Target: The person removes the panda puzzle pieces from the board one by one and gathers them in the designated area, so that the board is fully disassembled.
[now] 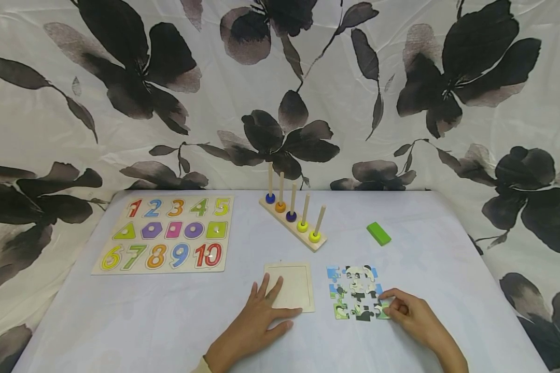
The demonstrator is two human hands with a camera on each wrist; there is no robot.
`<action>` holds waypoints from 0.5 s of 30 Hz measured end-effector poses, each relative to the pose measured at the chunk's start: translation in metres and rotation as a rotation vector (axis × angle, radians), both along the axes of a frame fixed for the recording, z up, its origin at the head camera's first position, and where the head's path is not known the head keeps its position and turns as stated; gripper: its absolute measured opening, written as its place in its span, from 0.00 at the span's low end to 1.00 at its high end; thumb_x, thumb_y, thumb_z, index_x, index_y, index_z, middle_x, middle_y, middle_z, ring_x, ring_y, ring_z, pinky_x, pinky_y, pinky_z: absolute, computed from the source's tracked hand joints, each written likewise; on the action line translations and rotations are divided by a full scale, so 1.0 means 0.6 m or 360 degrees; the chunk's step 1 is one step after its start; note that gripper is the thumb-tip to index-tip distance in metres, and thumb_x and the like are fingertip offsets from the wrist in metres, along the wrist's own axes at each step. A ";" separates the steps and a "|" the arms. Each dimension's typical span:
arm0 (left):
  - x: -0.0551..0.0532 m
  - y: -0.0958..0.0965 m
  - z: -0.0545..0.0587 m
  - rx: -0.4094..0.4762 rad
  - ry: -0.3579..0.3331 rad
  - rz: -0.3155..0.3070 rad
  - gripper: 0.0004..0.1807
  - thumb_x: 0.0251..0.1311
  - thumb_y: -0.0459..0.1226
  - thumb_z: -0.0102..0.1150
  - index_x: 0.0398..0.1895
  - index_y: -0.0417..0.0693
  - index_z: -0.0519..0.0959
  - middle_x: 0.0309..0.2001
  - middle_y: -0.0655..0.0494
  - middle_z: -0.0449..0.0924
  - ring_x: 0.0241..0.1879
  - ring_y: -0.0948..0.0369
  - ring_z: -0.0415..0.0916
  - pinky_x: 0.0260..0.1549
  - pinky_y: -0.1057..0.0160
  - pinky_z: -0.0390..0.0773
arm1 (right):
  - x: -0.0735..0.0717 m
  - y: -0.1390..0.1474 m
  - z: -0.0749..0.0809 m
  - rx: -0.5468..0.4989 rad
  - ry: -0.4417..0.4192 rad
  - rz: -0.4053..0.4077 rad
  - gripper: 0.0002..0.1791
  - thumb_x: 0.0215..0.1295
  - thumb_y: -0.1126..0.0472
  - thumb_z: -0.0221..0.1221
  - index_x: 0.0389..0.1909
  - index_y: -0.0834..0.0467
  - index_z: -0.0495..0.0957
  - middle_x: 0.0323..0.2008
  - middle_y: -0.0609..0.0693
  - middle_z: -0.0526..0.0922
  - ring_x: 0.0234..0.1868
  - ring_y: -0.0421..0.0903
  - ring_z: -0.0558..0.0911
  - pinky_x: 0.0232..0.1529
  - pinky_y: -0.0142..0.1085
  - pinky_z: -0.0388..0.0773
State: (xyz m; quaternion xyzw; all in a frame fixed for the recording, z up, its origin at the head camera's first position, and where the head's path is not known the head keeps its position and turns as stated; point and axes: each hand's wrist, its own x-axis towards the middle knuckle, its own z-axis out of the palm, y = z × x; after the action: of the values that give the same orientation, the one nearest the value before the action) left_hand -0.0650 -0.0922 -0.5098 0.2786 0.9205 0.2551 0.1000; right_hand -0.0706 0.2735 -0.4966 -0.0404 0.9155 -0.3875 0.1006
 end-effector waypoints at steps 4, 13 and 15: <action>0.000 0.000 0.000 0.0010 -0.0009 -0.0002 0.17 0.68 0.53 0.48 0.58 0.74 0.77 0.74 0.40 0.48 0.73 0.37 0.32 0.65 0.32 0.42 | 0.000 0.000 0.000 -0.0006 -0.0035 -0.0027 0.12 0.58 0.65 0.65 0.43 0.57 0.78 0.23 0.45 0.73 0.20 0.35 0.68 0.22 0.28 0.67; 0.000 0.000 0.001 0.0017 -0.0017 -0.0004 0.17 0.68 0.53 0.48 0.58 0.74 0.77 0.74 0.40 0.48 0.73 0.37 0.32 0.66 0.32 0.42 | -0.002 -0.002 0.000 -0.0008 -0.0073 -0.0070 0.12 0.59 0.64 0.65 0.43 0.59 0.77 0.23 0.46 0.73 0.20 0.35 0.68 0.22 0.28 0.67; -0.001 0.000 0.000 0.0015 -0.0015 -0.0003 0.17 0.68 0.53 0.48 0.58 0.74 0.77 0.74 0.40 0.49 0.73 0.38 0.32 0.66 0.33 0.42 | -0.002 -0.002 0.001 -0.0013 -0.0075 -0.0069 0.12 0.59 0.64 0.65 0.43 0.59 0.77 0.23 0.46 0.73 0.20 0.35 0.68 0.21 0.28 0.67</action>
State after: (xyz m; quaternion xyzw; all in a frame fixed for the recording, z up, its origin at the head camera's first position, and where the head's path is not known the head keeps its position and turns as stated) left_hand -0.0654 -0.0923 -0.5096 0.2788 0.9185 0.2607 0.1034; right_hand -0.0717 0.2725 -0.4960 -0.0118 0.9120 -0.3941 0.1134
